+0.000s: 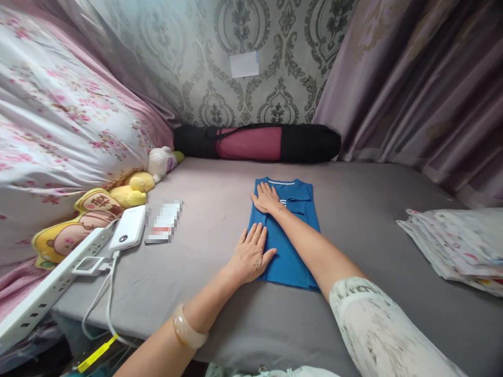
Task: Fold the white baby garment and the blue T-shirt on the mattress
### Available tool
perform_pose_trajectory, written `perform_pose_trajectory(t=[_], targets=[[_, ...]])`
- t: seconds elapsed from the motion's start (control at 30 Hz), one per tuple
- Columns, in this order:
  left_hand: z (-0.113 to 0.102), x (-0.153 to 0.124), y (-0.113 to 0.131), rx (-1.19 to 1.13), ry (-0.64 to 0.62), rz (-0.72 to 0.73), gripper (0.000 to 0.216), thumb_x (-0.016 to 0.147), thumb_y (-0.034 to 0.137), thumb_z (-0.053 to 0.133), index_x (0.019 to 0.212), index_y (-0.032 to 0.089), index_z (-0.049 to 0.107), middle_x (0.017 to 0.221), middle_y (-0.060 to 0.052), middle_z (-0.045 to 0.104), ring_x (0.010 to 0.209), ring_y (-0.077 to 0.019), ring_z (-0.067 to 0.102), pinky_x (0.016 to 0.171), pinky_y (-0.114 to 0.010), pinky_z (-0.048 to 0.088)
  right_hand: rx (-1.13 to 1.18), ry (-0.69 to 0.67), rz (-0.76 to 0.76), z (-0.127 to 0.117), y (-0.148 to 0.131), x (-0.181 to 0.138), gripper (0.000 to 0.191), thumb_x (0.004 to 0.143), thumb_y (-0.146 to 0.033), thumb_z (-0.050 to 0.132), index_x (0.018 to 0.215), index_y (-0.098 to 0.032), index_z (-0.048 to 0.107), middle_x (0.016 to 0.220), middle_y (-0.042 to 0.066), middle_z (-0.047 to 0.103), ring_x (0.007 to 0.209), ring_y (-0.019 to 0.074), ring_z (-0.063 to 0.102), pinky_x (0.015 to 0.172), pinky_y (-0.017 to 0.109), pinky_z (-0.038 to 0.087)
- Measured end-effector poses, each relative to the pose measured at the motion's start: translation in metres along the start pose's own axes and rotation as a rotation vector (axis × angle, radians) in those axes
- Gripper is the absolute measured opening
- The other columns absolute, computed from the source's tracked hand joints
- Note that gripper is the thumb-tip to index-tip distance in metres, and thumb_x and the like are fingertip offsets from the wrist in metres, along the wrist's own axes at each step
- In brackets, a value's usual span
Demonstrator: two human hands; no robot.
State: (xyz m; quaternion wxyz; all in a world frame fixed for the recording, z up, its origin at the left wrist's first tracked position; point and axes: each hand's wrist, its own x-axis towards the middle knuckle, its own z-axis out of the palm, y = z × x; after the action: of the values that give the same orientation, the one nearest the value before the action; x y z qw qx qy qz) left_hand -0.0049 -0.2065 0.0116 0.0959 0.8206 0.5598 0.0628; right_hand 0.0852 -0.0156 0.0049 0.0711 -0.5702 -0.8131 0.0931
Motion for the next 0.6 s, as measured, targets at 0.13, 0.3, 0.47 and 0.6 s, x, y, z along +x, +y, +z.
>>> perform_pose_trajectory(t=[0.13, 0.3, 0.47, 0.6], targets=[[0.001, 0.001, 0.001, -0.009, -0.005, -0.002, 0.069, 0.097, 0.056, 0.023, 0.149, 0.010, 0.029, 0.157, -0.015, 0.022, 0.146, -0.0285, 0.015, 0.118, -0.049, 0.016, 0.028, 0.017, -0.006, 0.002, 0.002, 0.001, 0.068, 0.097, -0.047, 0.025, 0.149, -0.003, 0.029, 0.158, 0.016, 0.020, 0.146, 0.0261, 0.013, 0.118, 0.044, 0.006], [-0.006, 0.002, -0.004, -0.122, -0.013, -0.011, 0.063, 0.098, 0.053, 0.021, 0.147, 0.015, 0.033, 0.156, -0.014, 0.028, 0.146, -0.0253, 0.018, 0.118, -0.048, 0.017, 0.216, 0.001, -0.013, -0.015, 0.018, -0.001, 0.064, 0.099, -0.045, 0.013, 0.152, -0.011, 0.025, 0.159, 0.010, 0.018, 0.147, 0.0205, 0.012, 0.118, 0.040, 0.011], [-0.019, 0.005, -0.017, -0.213, 0.024, -0.092, 0.054, 0.101, 0.044, 0.020, 0.145, 0.018, 0.036, 0.154, -0.011, 0.033, 0.145, -0.0204, 0.024, 0.117, -0.046, 0.022, 0.211, 0.108, 0.144, -0.036, 0.061, -0.033, 0.064, 0.098, -0.043, 0.013, 0.150, -0.008, 0.027, 0.158, 0.012, 0.021, 0.146, 0.0226, 0.014, 0.118, 0.043, 0.011], [-0.020, 0.014, -0.018, -0.115, 0.071, -0.015, 0.051, 0.100, 0.039, 0.026, 0.144, 0.016, 0.037, 0.154, -0.012, 0.032, 0.146, -0.0225, 0.020, 0.118, -0.049, 0.018, 0.104, 0.065, 0.187, -0.039, 0.087, -0.070, 0.067, 0.097, -0.045, 0.016, 0.149, -0.005, 0.027, 0.158, 0.015, 0.018, 0.146, 0.0270, 0.012, 0.117, 0.048, 0.011]])
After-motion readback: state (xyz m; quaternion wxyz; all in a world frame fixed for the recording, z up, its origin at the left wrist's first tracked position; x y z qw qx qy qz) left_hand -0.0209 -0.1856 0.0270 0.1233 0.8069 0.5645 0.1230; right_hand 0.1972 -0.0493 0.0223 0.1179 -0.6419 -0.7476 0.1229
